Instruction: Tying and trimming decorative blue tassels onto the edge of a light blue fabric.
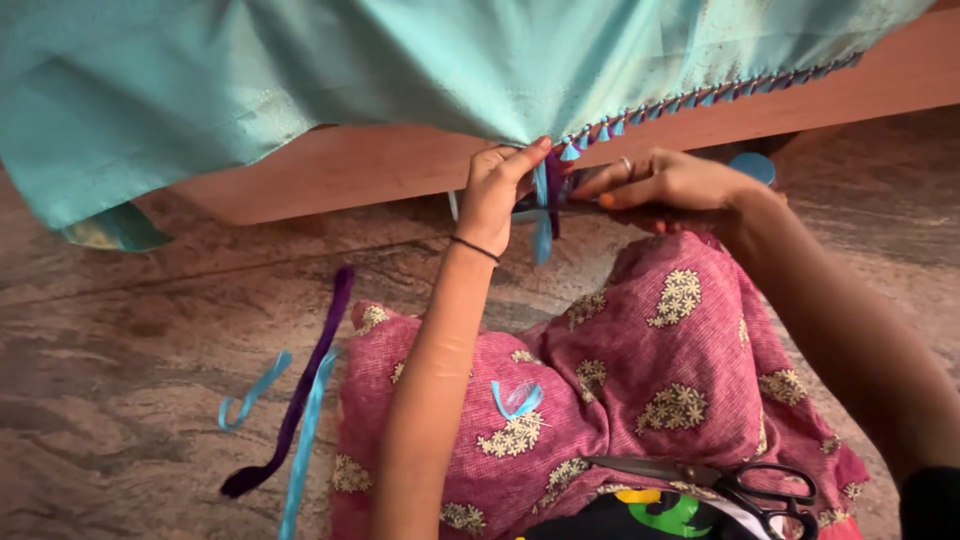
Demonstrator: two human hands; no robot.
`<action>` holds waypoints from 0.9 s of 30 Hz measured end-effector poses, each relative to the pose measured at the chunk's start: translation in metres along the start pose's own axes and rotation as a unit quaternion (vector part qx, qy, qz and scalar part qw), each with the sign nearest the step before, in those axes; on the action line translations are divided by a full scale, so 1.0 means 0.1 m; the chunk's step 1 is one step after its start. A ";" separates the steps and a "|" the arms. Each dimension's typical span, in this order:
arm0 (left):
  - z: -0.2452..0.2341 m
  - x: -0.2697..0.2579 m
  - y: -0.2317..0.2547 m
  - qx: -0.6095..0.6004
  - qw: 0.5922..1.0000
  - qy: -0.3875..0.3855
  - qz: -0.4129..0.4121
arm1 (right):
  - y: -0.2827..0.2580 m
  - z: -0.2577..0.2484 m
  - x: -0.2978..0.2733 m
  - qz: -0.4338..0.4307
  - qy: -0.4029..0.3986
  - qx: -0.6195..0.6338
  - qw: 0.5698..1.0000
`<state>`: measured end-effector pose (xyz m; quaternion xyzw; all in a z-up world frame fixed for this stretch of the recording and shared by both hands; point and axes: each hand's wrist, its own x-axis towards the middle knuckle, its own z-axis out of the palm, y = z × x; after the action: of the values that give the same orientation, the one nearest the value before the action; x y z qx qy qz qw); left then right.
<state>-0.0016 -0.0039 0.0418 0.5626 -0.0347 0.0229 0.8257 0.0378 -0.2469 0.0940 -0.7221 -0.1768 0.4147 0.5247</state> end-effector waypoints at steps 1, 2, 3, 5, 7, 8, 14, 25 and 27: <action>0.01 0.00 0.03 -0.025 0.999 -0.014 -0.015 | 0.07 -0.02 0.03 0.005 0.002 0.025 1.000; 0.02 -0.01 0.04 -0.050 0.998 -0.027 -0.032 | 0.14 -0.03 0.05 0.011 0.002 0.051 0.999; 0.02 0.00 0.01 -0.052 0.998 -0.026 -0.031 | 0.41 -0.11 0.16 0.012 0.001 0.050 0.999; 0.00 -0.02 -0.02 0.012 0.999 -0.032 0.005 | 0.93 -0.22 0.40 -0.046 0.058 -0.048 0.996; 0.03 -0.08 -0.05 0.056 0.997 -0.031 0.035 | 0.91 0.05 0.17 -0.034 0.038 -0.101 0.994; 0.04 -0.09 -0.04 0.100 0.992 -0.030 0.068 | 0.87 0.18 0.06 -0.023 0.018 -0.156 0.987; 0.18 -0.42 0.10 0.163 0.984 0.009 0.070 | 1.70 0.30 -0.03 -0.082 -0.212 -0.335 0.914; 0.41 -0.51 -0.35 0.127 0.974 0.121 0.146 | 0.31 0.54 0.61 -0.199 0.051 0.414 0.887; 0.41 -0.50 -0.37 0.124 0.973 0.144 0.135 | 0.18 0.68 0.60 -0.194 0.050 0.402 0.893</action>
<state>-0.0497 -0.0552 0.0178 0.6415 0.0121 0.2187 0.7352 0.0169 -0.1715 0.0456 -0.4207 -0.1052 0.3034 0.8485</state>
